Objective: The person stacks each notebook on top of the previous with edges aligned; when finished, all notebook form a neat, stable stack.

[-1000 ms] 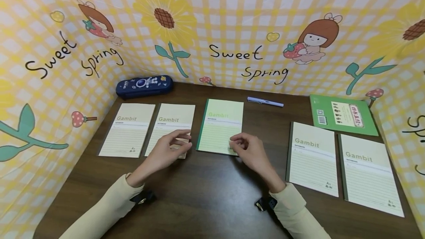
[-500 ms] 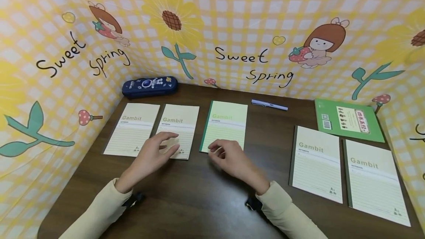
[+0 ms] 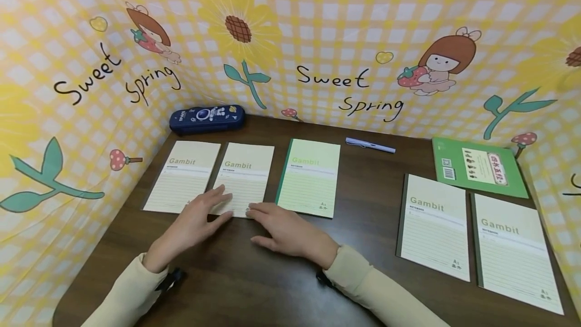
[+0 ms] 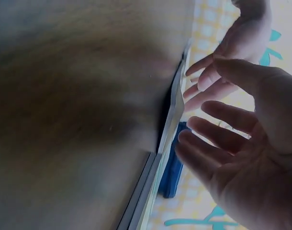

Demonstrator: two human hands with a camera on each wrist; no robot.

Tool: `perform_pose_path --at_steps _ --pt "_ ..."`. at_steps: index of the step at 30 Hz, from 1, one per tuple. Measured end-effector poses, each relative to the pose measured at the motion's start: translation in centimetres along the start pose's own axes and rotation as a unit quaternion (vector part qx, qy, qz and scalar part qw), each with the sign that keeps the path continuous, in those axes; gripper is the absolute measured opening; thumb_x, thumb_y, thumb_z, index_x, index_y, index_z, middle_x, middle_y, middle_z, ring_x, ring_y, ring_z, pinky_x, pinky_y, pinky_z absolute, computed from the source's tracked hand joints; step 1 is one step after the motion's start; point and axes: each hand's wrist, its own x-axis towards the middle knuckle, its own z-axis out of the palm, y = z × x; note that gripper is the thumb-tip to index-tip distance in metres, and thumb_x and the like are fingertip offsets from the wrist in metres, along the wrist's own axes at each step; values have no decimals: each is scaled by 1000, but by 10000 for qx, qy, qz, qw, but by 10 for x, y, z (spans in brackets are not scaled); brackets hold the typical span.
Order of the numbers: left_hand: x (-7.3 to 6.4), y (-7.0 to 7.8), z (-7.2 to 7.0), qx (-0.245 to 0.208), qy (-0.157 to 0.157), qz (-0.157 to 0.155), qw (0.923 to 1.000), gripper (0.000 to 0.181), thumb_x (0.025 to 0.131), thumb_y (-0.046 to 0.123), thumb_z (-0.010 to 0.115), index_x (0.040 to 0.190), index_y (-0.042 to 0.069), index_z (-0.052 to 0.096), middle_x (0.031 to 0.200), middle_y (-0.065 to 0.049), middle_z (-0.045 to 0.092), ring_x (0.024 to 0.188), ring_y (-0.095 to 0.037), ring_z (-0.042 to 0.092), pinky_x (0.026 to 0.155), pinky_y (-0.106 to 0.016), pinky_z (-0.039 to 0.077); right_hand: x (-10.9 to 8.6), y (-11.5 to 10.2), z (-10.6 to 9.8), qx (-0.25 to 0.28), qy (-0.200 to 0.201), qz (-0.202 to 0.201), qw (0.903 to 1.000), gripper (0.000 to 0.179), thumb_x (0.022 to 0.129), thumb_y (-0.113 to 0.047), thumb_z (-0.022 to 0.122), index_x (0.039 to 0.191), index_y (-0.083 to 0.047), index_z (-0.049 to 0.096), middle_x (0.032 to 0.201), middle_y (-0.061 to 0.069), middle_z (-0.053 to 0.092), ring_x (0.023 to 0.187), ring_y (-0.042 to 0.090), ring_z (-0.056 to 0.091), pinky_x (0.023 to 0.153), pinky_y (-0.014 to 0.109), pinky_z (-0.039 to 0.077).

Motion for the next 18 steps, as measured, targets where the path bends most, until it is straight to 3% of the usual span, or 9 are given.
perform_pose_path --at_steps 5,9,18 --pt "-5 1 6 108 -191 -60 9997 50 101 27 71 141 0 63 157 -27 49 146 -49 45 117 -65 40 3 0 9 -598 -259 -121 9978 66 105 -47 60 157 -9 46 168 8 40 155 25 41 124 42 40" --pt "-8 2 11 222 -183 -48 9996 52 101 28 71 143 0 61 159 -28 45 148 -51 42 117 -65 39 1 0 11 -631 -431 -46 9971 66 105 -48 59 157 -9 47 170 7 35 157 25 36 126 42 38" --pt "-15 12 13 402 -126 41 9991 52 100 27 71 143 0 61 157 -31 46 145 -54 44 116 -65 41 -4 1 14 -693 -394 -13 9968 65 105 -45 60 158 -10 46 170 8 35 157 26 37 125 42 38"
